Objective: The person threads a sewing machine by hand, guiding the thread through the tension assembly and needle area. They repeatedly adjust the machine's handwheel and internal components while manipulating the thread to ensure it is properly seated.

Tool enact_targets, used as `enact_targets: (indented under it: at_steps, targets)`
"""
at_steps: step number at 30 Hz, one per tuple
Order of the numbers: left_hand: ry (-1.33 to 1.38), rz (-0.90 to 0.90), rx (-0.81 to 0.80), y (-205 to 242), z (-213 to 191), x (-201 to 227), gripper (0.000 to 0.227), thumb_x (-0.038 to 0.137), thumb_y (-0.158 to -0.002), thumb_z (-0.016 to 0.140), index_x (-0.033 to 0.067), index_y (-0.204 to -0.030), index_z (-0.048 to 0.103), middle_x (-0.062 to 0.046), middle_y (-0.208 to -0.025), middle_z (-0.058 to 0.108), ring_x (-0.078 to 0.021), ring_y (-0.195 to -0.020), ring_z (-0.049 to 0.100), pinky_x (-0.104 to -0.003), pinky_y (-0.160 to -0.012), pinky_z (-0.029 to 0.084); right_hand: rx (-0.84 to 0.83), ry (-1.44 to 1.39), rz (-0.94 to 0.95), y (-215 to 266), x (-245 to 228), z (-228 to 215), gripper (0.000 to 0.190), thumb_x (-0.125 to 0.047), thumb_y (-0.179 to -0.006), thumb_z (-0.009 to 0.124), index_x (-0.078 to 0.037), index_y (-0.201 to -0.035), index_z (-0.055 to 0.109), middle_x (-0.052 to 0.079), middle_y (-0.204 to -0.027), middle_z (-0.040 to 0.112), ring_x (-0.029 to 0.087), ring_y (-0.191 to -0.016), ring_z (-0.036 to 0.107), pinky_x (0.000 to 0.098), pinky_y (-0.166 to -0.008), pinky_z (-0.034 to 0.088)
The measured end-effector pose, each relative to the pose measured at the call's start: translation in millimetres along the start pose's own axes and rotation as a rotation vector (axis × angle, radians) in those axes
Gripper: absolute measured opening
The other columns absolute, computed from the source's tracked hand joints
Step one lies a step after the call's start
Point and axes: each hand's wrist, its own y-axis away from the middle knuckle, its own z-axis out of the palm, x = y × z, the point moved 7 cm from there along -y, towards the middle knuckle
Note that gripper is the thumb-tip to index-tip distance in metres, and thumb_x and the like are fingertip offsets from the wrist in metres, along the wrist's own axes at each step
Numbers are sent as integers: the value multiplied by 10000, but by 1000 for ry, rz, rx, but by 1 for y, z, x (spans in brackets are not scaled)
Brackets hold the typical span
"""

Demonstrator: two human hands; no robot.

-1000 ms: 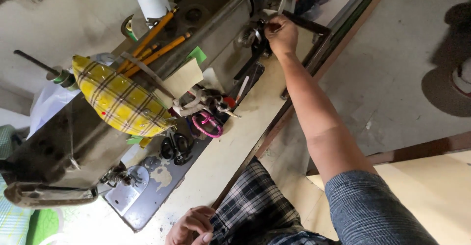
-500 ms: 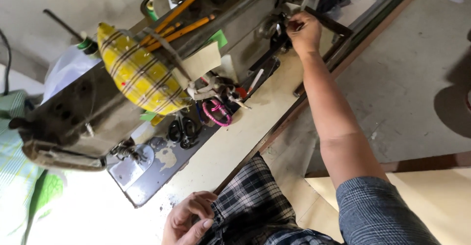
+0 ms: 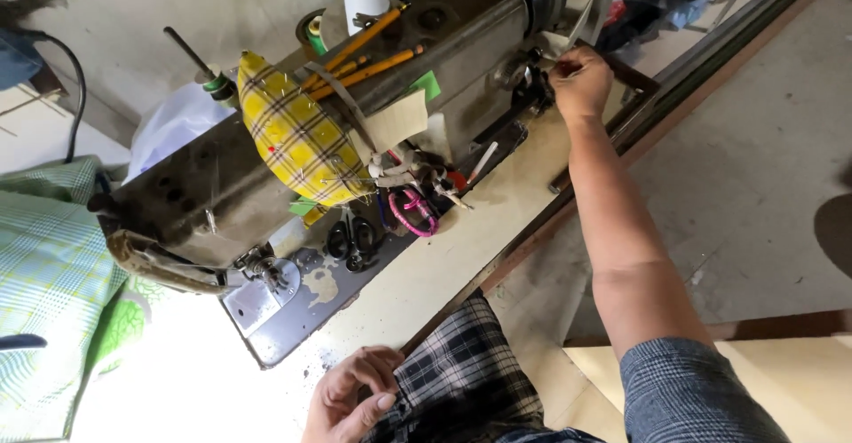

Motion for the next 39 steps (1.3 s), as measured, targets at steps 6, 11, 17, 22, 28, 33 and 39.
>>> enact_targets:
  at_steps: [6, 11, 17, 22, 28, 33, 39]
  targets:
    - [-17, -58, 14, 3, -5, -6, 215, 249, -902, 775, 109, -797, 649, -54, -783, 679, -340, -1034, 695, -492, -946, 529, -94, -49, 69, 6, -21, 4, 187, 21, -762, 731, -123, -869, 780, -6, -803, 759, 76, -674, 662, 199, -612, 533]
    - [55, -58, -32, 5, -5, -10, 179, 214, -862, 785, 120, -772, 662, -54, -775, 714, -338, -1026, 714, -506, -959, 515, -77, -36, 127, 4, -16, 0, 198, 31, -750, 728, -137, -845, 770, -19, -787, 752, 65, -669, 652, 200, -603, 534]
    - [114, -26, -193, 1, 5, 5, 195, 287, -900, 776, 131, -809, 704, -33, -797, 744, -345, -1086, 736, -518, -1038, 457, -29, 19, 151, 3, -5, -3, 177, -22, -737, 716, -159, -831, 779, -33, -768, 754, 81, -676, 676, 228, -602, 548]
    - [201, -51, -116, 3, 0, 3, 233, 296, -875, 806, 122, -760, 701, -54, -732, 713, -316, -919, 755, -484, -1125, 359, -119, -65, 107, 6, -22, 5, 193, 18, -769, 708, -133, -863, 783, -20, -778, 751, 54, -636, 613, 208, -577, 500]
    - [178, -50, -66, 4, -1, 3, 246, 286, -897, 764, 137, -728, 666, -22, -712, 702, -326, -991, 747, -603, -1178, 325, -89, -25, 136, 5, -14, 1, 190, -7, -766, 663, -143, -854, 760, -26, -775, 729, 73, -676, 618, 230, -604, 509]
    - [219, -56, -28, 10, -6, -7, 194, 223, -865, 807, 131, -743, 686, -34, -717, 724, -333, -968, 766, -565, -1174, 325, -87, -32, 123, 5, -10, 6, 185, -8, -738, 735, -151, -849, 772, -36, -782, 729, 66, -663, 613, 219, -600, 511]
    - [201, -20, 6, 8, -4, -5, 238, 237, -856, 807, 122, -698, 671, -29, -683, 703, -337, -1001, 764, -602, -1153, 322, -123, -2, 224, 8, -24, 1, 174, -51, -758, 725, -182, -857, 782, -54, -798, 757, 59, -679, 656, 211, -628, 526]
